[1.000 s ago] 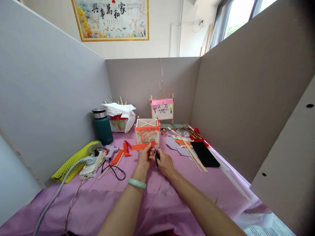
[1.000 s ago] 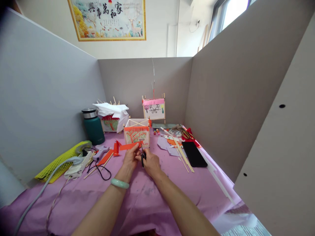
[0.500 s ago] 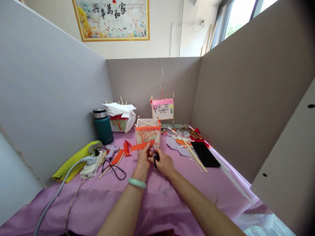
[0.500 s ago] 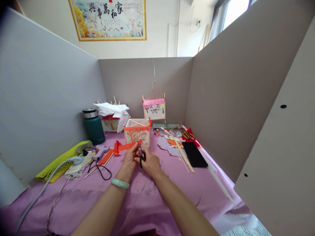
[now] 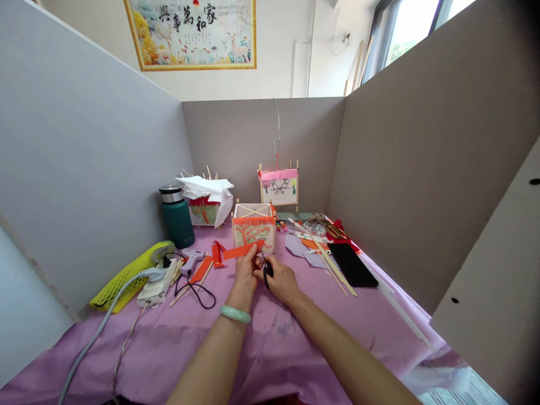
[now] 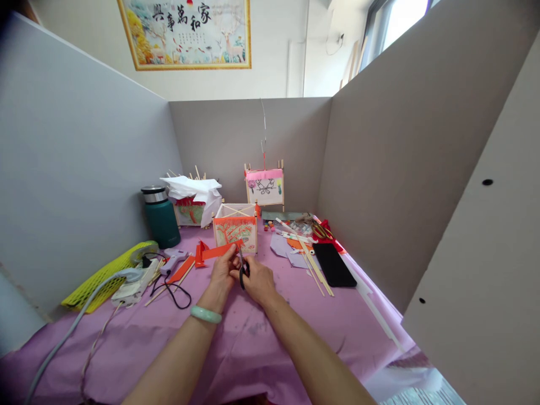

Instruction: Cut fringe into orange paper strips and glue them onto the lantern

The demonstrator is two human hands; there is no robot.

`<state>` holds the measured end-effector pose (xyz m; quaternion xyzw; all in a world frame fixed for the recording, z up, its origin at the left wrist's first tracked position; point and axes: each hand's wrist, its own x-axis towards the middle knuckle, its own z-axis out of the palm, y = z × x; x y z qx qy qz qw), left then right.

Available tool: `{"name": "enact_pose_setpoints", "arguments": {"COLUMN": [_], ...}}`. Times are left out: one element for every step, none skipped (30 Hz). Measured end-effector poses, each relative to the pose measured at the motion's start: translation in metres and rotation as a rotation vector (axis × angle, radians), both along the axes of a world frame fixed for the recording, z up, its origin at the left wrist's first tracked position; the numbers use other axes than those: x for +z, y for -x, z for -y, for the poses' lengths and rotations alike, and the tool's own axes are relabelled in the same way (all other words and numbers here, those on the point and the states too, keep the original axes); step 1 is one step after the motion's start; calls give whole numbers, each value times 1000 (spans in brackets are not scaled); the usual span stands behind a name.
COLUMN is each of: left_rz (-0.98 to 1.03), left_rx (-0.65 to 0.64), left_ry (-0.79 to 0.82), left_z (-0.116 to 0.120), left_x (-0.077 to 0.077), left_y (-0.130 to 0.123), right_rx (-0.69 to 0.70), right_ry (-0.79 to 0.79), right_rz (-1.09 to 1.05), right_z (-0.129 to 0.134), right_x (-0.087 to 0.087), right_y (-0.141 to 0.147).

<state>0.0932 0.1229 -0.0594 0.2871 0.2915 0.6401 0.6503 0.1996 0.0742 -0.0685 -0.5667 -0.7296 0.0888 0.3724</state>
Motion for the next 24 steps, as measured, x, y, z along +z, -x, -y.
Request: {"name": "enact_pose_setpoints", "arguments": {"left_rz": [0,2,4,7,10,14,18,21,23,25,26,28,30,34,38,41,44,47,48,48,49,51,56,61], "left_rx": [3,5,6,6,7,7,8,9,9,9,8,6,4,1,0,-2,-5,-8,-11,-14,-17,-19,-20,-19], "left_ry": [3,5,7,9,10,12,13,15,16,18,18,18,17,14,11,7,2,-3,-6,-6,-4,0,4,7], "left_z": [1,1,2,2,2,2,2,2,2,2,2,2,2,2,2,2,2,2,2,1,1,1,1,1], "left_x": [1,1,2,3,3,3,4,4,4,4,4,4,4,4,4,3,3,3,3,3,3,3,3,3], "left_y": [0,-1,-1,-1,-2,-2,-2,-2,-2,-2,-2,-1,-1,-1,-1,-1,-1,-1,-1,-1,-1,-1,-1,-1], "right_rx": [-1,-4,-7,-10,-10,-10,-11,-11,-12,-13,-16,-19,-22,-24,-26,-27,-28,-29,-29,-28,-25,-22,-18,-14], "right_ry": [4,6,7,7,7,7,7,8,8,9,10,10,9,8,5,1,-4,-7,-8,-8,-8,-8,-9,-11], "right_rz": [3,7,11,15,18,19,19,18,17,17,18,21,24,29,33,37,38,37,35,30,23,16,10,3], "right_z": [0,-1,-1,-1,-2,-2,-2,-3,-3,-3,-3,-3,-4,-4,-4,-5,-5,-6,-6,-7,-7,-8,-8,-8], "right_x": [0,0,0,-1,-1,-2,-2,-2,-2,-3,-3,-3,-3,-4,-4,-5,-5,-6,-6,-7,-8,-8,-8,-9], "right_y": [0,0,0,0,0,0,0,0,0,0,0,0,0,0,0,0,0,0,-1,-1,-1,-1,-1,-1]}}
